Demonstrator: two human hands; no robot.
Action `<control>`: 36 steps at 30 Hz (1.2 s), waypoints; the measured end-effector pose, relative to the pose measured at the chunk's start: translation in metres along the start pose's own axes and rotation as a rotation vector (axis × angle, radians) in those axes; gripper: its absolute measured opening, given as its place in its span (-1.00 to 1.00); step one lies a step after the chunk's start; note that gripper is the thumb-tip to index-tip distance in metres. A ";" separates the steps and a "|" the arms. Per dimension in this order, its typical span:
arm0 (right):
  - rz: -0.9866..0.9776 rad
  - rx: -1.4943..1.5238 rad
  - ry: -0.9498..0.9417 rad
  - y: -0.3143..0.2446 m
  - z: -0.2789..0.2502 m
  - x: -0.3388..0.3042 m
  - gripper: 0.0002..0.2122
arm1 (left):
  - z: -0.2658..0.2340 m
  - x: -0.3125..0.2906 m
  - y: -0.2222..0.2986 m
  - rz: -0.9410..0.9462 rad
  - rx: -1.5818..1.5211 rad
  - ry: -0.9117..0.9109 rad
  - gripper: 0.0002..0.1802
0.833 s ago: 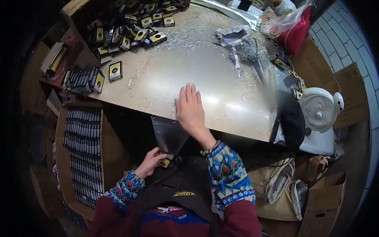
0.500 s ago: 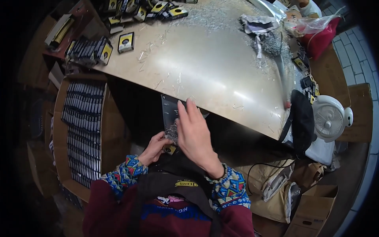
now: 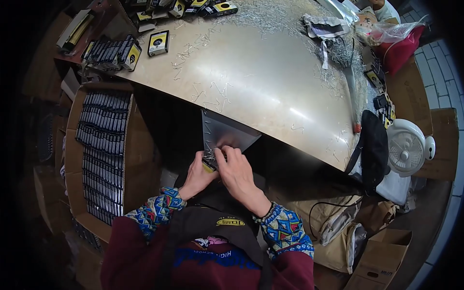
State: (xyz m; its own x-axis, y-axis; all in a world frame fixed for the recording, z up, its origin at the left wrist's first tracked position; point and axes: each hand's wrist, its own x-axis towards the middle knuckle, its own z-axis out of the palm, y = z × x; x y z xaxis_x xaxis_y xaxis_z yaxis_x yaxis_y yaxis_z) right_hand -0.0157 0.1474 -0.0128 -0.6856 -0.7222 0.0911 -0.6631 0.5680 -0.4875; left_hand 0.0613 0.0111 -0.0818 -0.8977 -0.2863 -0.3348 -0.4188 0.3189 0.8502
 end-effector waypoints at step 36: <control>0.037 0.261 0.809 0.107 -0.127 0.141 -0.89 | -0.094 0.180 0.243 1.073 2.188 0.383 -0.59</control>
State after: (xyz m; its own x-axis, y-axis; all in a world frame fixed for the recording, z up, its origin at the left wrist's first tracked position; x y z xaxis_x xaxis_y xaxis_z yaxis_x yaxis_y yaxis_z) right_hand -0.2215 0.1563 0.0579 -0.7749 -0.1443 0.6154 -0.6138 0.4042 -0.6781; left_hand -0.1896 -0.0478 0.1025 -0.8538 0.5206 -0.0077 0.2406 0.3814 -0.8925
